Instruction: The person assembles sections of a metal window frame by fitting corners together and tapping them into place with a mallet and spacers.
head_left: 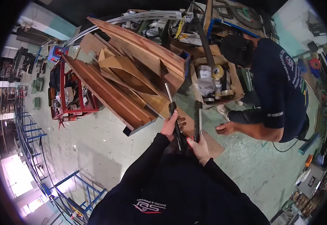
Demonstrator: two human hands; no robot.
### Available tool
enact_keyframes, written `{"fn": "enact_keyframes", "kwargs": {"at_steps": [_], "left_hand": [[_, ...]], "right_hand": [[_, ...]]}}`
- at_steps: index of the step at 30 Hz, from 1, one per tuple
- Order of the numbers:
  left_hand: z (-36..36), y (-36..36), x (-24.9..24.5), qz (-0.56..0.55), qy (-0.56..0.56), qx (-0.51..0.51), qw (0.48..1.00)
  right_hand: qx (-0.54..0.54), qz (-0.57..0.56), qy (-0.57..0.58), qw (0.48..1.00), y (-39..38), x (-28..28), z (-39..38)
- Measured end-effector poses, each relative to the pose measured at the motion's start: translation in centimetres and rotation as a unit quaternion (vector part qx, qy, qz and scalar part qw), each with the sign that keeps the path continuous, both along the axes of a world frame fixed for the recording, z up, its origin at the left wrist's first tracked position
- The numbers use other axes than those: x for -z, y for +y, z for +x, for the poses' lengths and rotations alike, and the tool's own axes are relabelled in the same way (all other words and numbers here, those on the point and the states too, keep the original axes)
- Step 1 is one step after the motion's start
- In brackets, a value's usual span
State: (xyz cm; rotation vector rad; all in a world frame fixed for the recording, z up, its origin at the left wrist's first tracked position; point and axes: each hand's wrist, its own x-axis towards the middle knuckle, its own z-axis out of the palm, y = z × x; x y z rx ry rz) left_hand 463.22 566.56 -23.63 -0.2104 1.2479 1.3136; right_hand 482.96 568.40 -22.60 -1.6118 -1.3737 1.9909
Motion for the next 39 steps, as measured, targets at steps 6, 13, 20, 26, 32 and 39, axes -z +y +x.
{"fn": "enact_keyframes", "kwargs": {"at_steps": [6, 13, 20, 26, 32, 39], "left_hand": [[1.5, 0.6, -1.2, 0.074, -0.067, -0.021, 0.995], [0.8, -1.0, -0.5, 0.163, -0.156, -0.06, 0.972], [-0.2, -0.7, -1.0, 0.113, -0.049, -0.101, 0.987], [-3.6, -3.5, -6.9, 0.122, 0.022, -0.058, 0.991], [-7.2, -13.0, -13.2, 0.147, 0.132, 0.093, 0.976], [-9.1, -30.5, -15.7, 0.14, 0.258, 0.14, 0.946]], "right_hand": [[-0.151, 0.125, -0.049, 0.979, 1.6, -3.7, -1.7], [-0.242, 0.018, 0.017, 0.97, 2.7, -5.4, -3.1], [-0.303, 0.058, 0.032, 0.951, 4.5, -6.0, -3.8], [-0.097, 0.053, 0.061, 0.992, 5.6, -3.3, -0.7], [-0.152, 0.059, 0.098, 0.982, 5.1, -1.4, 0.9], [-0.28, -0.025, 0.227, 0.933, -5.7, -2.9, -10.6]]}}
